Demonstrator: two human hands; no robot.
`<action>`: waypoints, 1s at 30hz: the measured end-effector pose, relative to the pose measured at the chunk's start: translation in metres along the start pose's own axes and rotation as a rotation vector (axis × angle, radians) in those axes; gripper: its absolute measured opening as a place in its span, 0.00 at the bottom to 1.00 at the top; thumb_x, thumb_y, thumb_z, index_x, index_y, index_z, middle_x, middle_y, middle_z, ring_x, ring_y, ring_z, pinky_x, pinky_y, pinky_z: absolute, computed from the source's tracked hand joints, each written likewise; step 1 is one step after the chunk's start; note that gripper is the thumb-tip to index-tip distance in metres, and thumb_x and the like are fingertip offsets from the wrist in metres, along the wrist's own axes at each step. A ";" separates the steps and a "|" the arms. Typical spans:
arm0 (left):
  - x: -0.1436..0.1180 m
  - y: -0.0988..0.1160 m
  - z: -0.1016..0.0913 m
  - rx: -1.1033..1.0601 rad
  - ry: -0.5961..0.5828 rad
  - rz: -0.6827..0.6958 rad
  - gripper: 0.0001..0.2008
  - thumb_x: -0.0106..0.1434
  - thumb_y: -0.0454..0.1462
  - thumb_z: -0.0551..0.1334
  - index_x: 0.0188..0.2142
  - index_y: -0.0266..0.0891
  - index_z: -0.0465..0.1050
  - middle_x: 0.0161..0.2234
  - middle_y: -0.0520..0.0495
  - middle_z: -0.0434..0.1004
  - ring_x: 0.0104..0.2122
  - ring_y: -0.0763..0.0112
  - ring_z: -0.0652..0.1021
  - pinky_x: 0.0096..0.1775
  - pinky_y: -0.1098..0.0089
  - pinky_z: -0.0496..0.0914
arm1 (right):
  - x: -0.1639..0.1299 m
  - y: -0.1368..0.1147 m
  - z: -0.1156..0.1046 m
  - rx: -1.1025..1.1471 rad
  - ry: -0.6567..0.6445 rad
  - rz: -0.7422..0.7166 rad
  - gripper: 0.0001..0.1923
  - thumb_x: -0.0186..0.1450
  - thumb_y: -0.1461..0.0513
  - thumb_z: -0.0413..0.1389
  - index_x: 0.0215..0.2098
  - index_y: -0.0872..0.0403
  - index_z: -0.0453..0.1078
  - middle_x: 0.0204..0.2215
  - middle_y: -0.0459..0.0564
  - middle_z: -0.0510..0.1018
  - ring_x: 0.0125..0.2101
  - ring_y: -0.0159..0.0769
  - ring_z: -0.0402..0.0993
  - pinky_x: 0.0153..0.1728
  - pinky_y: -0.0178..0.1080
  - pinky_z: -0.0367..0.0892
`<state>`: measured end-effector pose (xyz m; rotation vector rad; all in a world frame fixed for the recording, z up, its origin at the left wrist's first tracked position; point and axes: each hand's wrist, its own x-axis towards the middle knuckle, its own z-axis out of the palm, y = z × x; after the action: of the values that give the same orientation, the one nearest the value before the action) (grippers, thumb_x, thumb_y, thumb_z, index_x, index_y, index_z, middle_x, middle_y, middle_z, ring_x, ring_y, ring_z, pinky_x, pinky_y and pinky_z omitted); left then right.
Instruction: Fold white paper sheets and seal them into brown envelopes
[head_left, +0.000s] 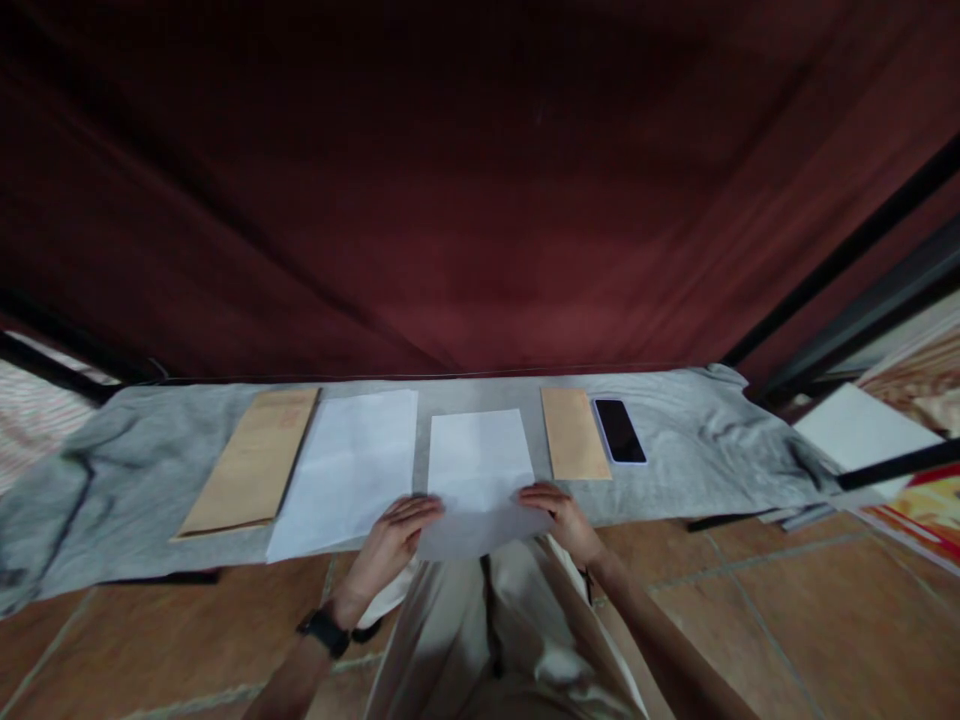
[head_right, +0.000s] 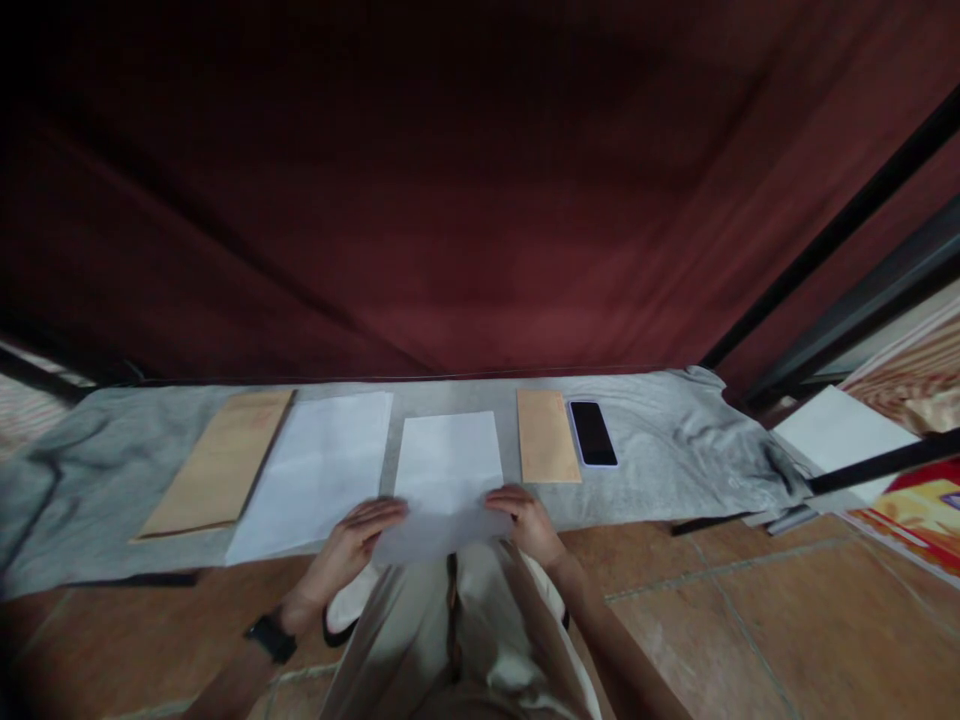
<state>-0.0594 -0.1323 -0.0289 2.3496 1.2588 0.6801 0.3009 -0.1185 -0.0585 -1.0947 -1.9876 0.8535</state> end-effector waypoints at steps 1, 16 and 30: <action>-0.001 0.000 0.000 -0.007 -0.008 0.013 0.25 0.62 0.27 0.55 0.52 0.50 0.79 0.53 0.49 0.80 0.55 0.65 0.77 0.62 0.55 0.68 | 0.001 0.000 -0.001 0.001 -0.003 0.004 0.22 0.62 0.72 0.54 0.47 0.47 0.80 0.49 0.50 0.83 0.53 0.42 0.77 0.57 0.50 0.70; 0.056 -0.003 0.007 -0.248 0.245 -0.487 0.19 0.62 0.51 0.57 0.23 0.41 0.68 0.21 0.56 0.68 0.24 0.72 0.69 0.29 0.73 0.63 | 0.049 -0.006 0.016 -0.382 0.261 0.396 0.17 0.73 0.52 0.48 0.37 0.52 0.73 0.30 0.51 0.82 0.31 0.40 0.80 0.31 0.35 0.68; 0.100 0.000 0.004 0.154 0.059 -0.831 0.13 0.69 0.44 0.54 0.34 0.43 0.74 0.33 0.47 0.81 0.34 0.65 0.79 0.33 0.71 0.63 | 0.096 -0.014 0.016 -0.715 0.139 0.652 0.14 0.74 0.55 0.52 0.48 0.56 0.72 0.36 0.55 0.84 0.39 0.39 0.82 0.38 0.35 0.69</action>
<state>-0.0094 -0.0480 -0.0091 1.6514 2.1552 0.3722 0.2438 -0.0429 -0.0307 -2.2187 -1.8643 0.3204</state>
